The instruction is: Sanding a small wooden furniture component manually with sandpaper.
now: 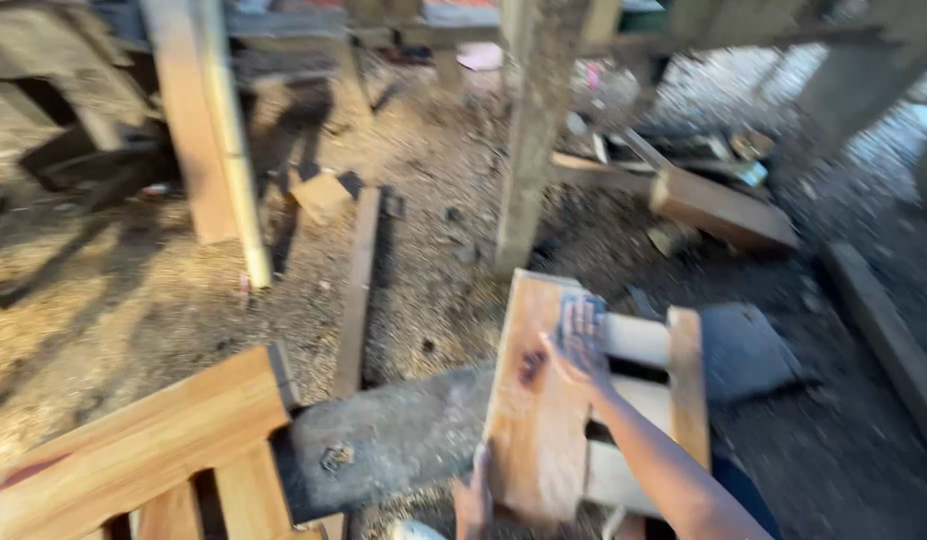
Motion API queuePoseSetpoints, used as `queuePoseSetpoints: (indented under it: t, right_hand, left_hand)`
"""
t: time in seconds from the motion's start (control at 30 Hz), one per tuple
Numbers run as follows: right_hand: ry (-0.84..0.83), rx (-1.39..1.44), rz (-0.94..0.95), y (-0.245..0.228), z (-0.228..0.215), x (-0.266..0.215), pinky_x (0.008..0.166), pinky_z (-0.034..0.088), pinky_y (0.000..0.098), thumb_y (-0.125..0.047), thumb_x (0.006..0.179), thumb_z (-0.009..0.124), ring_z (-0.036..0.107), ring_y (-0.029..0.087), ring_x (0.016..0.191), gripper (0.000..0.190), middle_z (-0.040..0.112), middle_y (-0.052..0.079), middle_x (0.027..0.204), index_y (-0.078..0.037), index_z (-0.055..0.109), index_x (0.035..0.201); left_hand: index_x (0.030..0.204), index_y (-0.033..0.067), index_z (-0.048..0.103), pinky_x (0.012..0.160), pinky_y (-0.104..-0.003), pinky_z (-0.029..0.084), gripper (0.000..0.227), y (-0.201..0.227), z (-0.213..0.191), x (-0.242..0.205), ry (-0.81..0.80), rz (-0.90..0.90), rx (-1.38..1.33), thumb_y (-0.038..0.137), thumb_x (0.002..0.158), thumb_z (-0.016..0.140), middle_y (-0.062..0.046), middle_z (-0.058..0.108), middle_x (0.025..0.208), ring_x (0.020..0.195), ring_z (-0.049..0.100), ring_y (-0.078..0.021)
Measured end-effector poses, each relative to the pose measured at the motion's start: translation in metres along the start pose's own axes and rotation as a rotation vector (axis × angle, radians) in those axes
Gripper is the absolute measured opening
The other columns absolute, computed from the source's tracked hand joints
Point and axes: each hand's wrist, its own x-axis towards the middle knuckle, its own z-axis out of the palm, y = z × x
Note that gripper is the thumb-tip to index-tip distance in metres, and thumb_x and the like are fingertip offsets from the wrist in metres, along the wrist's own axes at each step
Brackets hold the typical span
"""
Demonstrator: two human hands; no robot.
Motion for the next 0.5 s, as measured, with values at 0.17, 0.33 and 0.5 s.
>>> queuePoseSetpoints:
  t: [0.17,0.33,0.5]
  right_hand:
    - [0.117,0.197,-0.099,-0.027,-0.019,-0.104,0.124,0.010,0.0545,-0.054,0.099,0.051,0.016,0.045,0.154,0.090,0.019,0.033,0.166,0.012,0.028,0.156]
    - [0.036,0.316,-0.017,-0.016,-0.054,-0.102,0.130,0.016,0.0530,-0.051,0.101,0.056,0.027,0.037,0.155,0.078,0.031,0.022,0.164,0.000,0.038,0.156]
    - [-0.047,0.288,0.012,-0.014,-0.108,-0.050,0.128,0.015,0.0578,-0.050,0.096,0.060,0.032,0.034,0.150,0.071,0.037,0.017,0.162,-0.016,0.044,0.157]
  left_hand:
    - [0.126,-0.0047,0.070,0.097,-0.038,0.051,0.070,0.070,0.010,-0.018,-0.076,-0.107,0.073,0.055,0.089,0.067,-0.017,0.073,0.121,0.108,0.066,-0.0220]
    - [0.132,-0.0044,0.067,0.105,-0.039,0.048,0.074,0.071,0.011,-0.022,-0.106,-0.054,-0.029,0.054,0.087,0.069,-0.017,0.070,0.132,0.119,0.065,-0.0260]
    - [0.131,-0.0111,0.066,0.106,-0.042,0.048,0.077,0.068,0.006,-0.021,-0.082,-0.173,-0.017,0.053,0.089,0.071,-0.022,0.070,0.131,0.119,0.066,-0.0309]
